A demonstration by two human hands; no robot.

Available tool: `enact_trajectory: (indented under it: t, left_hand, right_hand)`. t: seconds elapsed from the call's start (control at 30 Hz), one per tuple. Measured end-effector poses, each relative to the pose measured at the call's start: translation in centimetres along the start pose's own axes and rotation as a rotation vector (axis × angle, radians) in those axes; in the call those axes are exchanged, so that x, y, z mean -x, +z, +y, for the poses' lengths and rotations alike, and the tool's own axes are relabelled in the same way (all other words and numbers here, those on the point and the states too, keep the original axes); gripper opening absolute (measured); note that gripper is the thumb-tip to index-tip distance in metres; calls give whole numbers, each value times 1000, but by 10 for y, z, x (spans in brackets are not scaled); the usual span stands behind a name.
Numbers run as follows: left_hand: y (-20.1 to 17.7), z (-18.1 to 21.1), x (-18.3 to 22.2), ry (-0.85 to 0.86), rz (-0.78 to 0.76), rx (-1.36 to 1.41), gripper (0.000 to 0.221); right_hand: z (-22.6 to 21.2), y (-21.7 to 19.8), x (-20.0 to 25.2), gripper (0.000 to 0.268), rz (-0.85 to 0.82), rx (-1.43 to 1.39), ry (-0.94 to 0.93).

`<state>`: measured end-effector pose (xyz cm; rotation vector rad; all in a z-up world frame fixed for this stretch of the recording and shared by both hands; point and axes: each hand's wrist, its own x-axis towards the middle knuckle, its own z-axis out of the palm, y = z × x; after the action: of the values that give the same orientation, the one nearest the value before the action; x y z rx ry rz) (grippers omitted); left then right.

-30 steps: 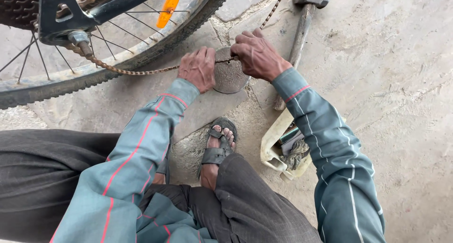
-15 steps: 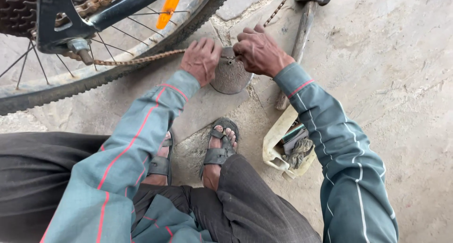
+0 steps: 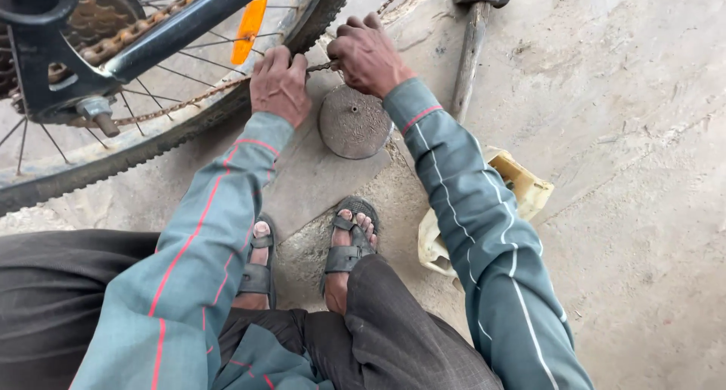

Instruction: Repairing a bicycle chain by hammering a connecting pin into place.

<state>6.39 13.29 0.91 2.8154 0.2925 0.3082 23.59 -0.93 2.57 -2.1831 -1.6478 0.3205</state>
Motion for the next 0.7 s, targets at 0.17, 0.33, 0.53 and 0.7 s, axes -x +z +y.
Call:
enact_trajectory:
  t: [0.17,0.33,0.53,0.7]
  left_hand:
    - [-8,17,23,-94,66,0,6]
    - [-29,70,35,-190,64,43,5]
    - [-27,90,38,-147,94,102,8]
    - [-29,82,37,-184,-51,136,6]
  right_hand:
    - [1,0,8,16,15,70,-132]
    - [0,-18,48,18,-84,65,-151]
    - [-8,-36,73,15,-17,-34,-112]
    - [-7,-30,73,13,-55,4,-95]
